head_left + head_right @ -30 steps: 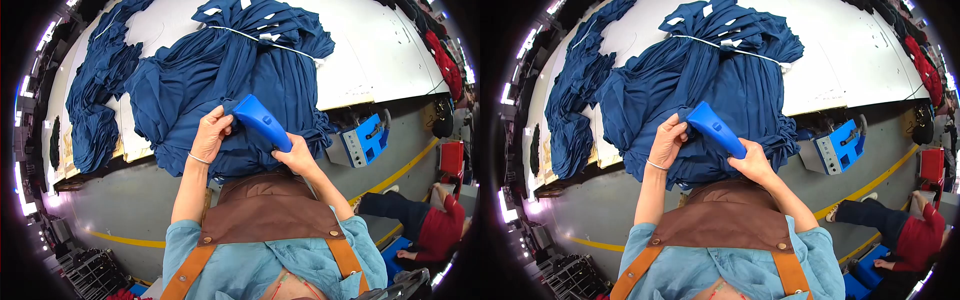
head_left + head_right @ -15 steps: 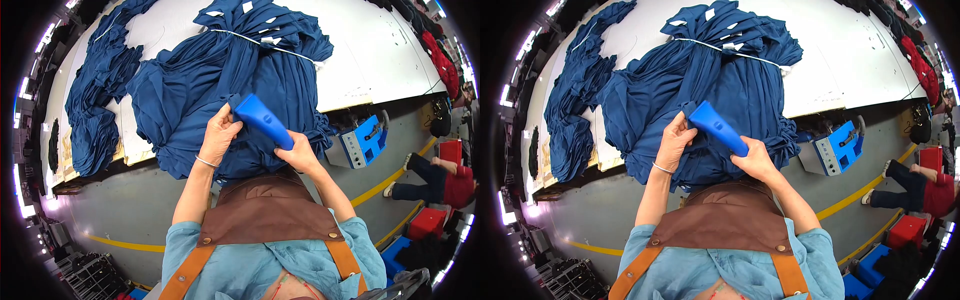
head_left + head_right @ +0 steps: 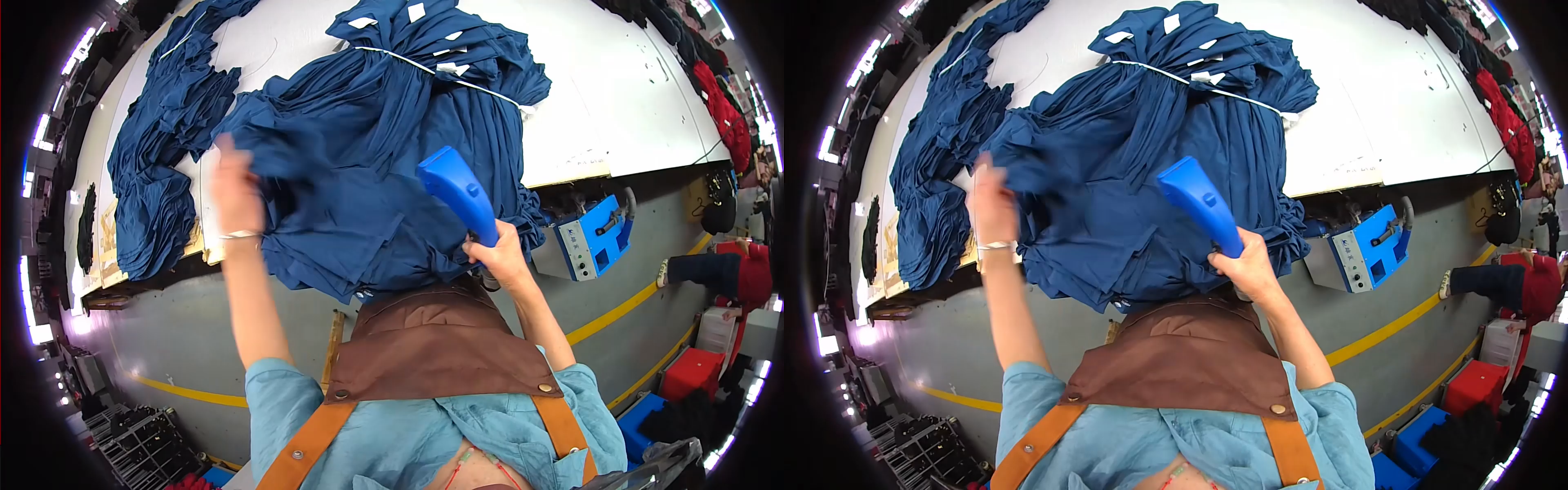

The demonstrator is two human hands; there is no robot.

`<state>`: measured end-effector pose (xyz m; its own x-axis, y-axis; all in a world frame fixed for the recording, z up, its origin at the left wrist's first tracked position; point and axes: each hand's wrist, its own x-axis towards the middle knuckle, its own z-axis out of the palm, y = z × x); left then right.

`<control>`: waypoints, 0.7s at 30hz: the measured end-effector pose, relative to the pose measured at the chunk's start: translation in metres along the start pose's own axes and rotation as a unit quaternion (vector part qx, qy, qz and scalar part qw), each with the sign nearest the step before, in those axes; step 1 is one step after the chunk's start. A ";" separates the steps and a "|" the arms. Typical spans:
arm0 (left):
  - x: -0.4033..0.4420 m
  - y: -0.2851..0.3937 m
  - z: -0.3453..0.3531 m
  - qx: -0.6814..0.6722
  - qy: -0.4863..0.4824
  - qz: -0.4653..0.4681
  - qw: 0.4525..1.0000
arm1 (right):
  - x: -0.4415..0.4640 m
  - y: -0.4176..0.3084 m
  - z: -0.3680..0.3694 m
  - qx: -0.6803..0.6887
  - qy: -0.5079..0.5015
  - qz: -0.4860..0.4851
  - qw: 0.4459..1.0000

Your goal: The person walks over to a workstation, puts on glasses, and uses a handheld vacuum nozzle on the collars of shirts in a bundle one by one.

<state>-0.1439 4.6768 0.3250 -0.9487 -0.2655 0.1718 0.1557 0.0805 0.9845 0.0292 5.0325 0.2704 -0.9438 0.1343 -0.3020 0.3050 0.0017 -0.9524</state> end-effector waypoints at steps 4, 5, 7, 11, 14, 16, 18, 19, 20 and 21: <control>0.038 -0.006 -0.067 0.053 0.142 0.071 0.986 | 0.005 0.010 0.004 0.053 0.022 0.020 0.998; 0.018 -0.003 -0.040 0.088 0.050 0.121 0.987 | 0.005 0.012 0.006 0.058 0.023 0.026 0.998; -0.020 -0.024 0.007 0.327 -0.098 0.229 0.912 | 0.007 0.015 0.010 0.063 0.026 0.036 0.997; -0.006 -0.117 0.009 0.645 -0.125 0.278 0.701 | 0.010 0.017 0.020 0.042 0.017 0.044 0.998; 0.040 -0.148 0.002 0.731 -0.148 0.174 0.643 | 0.012 0.015 0.033 0.043 0.031 0.054 0.997; 0.066 -0.170 0.003 0.723 -0.143 0.159 0.657 | 0.014 0.011 0.039 0.047 0.044 0.050 0.997; 0.064 -0.178 0.007 0.717 -0.135 0.141 0.669 | 0.009 0.016 0.038 0.050 0.053 0.055 0.996; 0.063 -0.179 0.005 0.704 -0.143 0.148 0.679 | 0.007 0.021 0.037 0.053 0.049 0.062 0.995; 0.062 -0.171 0.004 0.692 -0.151 0.158 0.688 | 0.006 0.026 0.038 0.058 0.045 0.068 0.995; 0.062 -0.163 0.002 0.679 -0.158 0.169 0.697 | 0.005 0.031 0.039 0.065 0.041 0.073 0.994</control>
<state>-0.2282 4.6493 0.1752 -0.9674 0.1970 0.1590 0.1849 0.9788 -0.0877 0.0286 4.9949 0.2376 -0.8758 0.2041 -0.4373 0.4134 -0.1503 -0.8981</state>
